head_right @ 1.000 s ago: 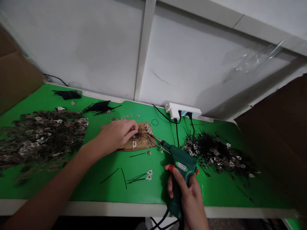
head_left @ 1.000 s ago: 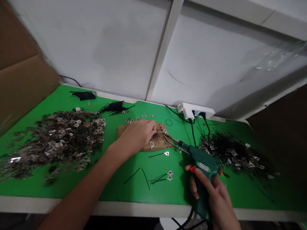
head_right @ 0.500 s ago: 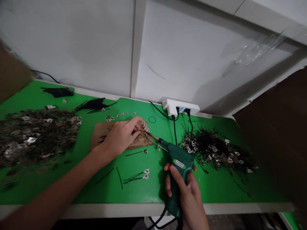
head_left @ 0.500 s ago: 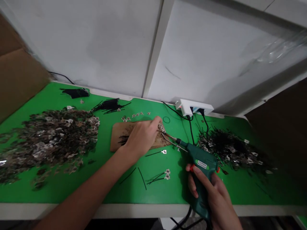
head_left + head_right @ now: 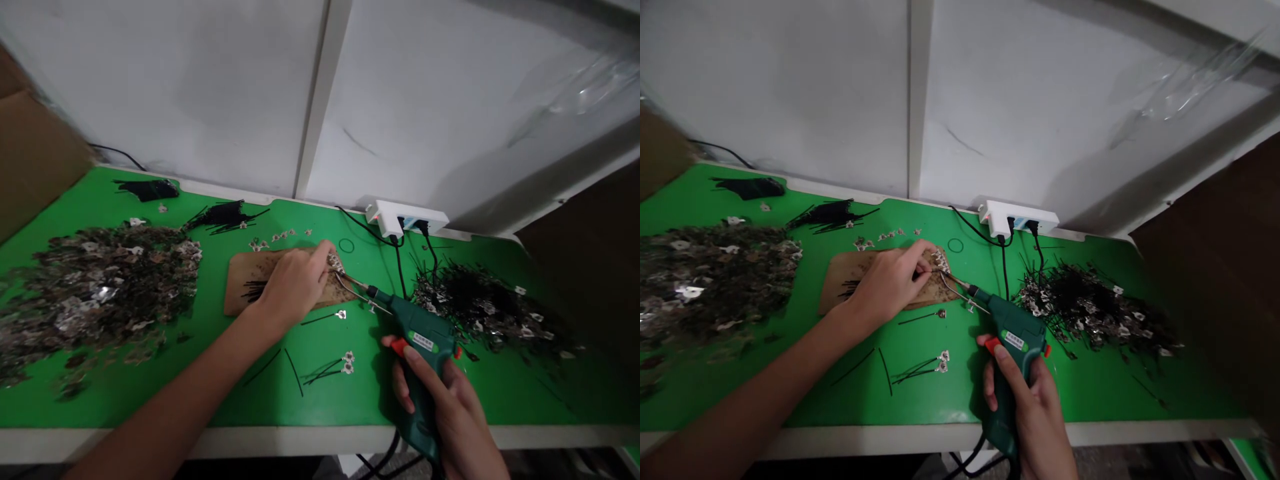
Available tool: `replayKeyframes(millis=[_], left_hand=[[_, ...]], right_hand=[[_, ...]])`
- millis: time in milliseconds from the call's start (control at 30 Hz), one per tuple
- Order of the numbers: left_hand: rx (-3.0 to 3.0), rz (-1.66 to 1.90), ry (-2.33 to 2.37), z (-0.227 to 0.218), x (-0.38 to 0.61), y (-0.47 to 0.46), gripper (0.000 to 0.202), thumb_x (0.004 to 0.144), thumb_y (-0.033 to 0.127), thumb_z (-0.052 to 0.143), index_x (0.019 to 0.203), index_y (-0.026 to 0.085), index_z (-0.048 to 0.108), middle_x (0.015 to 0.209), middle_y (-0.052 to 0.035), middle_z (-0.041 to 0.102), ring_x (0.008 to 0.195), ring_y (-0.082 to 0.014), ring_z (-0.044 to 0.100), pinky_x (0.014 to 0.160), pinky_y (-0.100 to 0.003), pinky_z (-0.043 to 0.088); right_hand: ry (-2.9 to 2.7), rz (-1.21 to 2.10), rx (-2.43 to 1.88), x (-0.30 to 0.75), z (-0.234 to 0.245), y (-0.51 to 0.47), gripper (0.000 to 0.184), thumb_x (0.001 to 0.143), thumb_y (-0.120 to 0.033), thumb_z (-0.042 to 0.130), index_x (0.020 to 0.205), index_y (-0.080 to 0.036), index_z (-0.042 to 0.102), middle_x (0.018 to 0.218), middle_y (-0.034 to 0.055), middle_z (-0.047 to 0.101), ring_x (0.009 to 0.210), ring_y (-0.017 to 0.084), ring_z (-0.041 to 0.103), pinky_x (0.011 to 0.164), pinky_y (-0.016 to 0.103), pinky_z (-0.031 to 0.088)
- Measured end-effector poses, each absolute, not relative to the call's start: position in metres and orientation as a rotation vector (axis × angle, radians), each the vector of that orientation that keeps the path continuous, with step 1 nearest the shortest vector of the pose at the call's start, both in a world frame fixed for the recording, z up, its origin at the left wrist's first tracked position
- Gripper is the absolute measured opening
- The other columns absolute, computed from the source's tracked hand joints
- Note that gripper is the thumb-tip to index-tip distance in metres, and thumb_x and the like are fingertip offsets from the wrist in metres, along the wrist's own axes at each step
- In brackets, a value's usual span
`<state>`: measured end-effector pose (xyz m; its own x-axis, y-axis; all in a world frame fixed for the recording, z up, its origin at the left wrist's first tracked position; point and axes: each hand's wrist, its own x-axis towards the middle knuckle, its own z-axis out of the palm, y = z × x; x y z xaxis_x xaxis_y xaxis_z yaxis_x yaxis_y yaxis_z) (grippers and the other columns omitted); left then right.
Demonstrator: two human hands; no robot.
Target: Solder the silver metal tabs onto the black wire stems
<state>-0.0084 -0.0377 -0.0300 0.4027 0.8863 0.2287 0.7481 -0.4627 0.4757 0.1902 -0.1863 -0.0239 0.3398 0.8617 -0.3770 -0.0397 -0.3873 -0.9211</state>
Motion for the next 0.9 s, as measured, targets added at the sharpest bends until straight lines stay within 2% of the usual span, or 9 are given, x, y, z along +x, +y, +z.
replayKeyframes(millis=[100, 433, 633, 900], left_hand=[[2.380, 0.687, 1.404, -0.0309, -0.0086, -0.0373, 0.027, 0.088, 0.009, 0.060, 0.113, 0.018, 0.059, 0.084, -0.0029, 0.075, 0.083, -0.0207, 0.073, 0.077, -0.030, 0.055], [2.436, 0.684, 1.368, -0.0323, -0.0087, -0.0369, 0.021, 0.090, 0.010, 0.057, 0.110, 0.019, 0.060, 0.081, -0.0033, 0.073, 0.082, -0.0210, 0.072, 0.075, -0.030, 0.053], [2.427, 0.596, 1.385, -0.0278, -0.0078, -0.0363, 0.019, 0.093, 0.009, 0.053, 0.109, 0.017, 0.060, 0.084, -0.0049, 0.073, 0.085, -0.0226, 0.072, 0.076, -0.032, 0.053], [2.434, 0.470, 1.410, -0.0256, -0.0064, -0.0357, 0.019, 0.091, 0.006, 0.054, 0.105, 0.016, 0.062, 0.091, -0.0081, 0.074, 0.090, -0.0256, 0.071, 0.077, -0.034, 0.054]], right_hand=[[-0.733, 1.201, -1.673, 0.1904, -0.0230, -0.1871, 0.047, 0.083, -0.055, 0.074, 0.109, -0.016, 0.074, 0.057, -0.0014, 0.055, 0.049, 0.010, 0.043, 0.046, 0.022, 0.035], [-0.693, 1.203, -1.668, 0.1882, -0.0221, -0.1855, 0.044, 0.084, -0.053, 0.074, 0.107, -0.015, 0.074, 0.057, -0.0019, 0.054, 0.049, 0.010, 0.042, 0.047, 0.022, 0.034], [-0.678, 1.197, -1.668, 0.1877, -0.0220, -0.1862, 0.045, 0.083, -0.054, 0.075, 0.106, -0.015, 0.073, 0.056, -0.0021, 0.053, 0.049, 0.011, 0.041, 0.046, 0.024, 0.033], [-0.671, 1.203, -1.667, 0.1860, -0.0201, -0.1848, 0.046, 0.081, -0.054, 0.076, 0.105, -0.015, 0.074, 0.055, -0.0016, 0.053, 0.048, 0.012, 0.041, 0.046, 0.024, 0.032]])
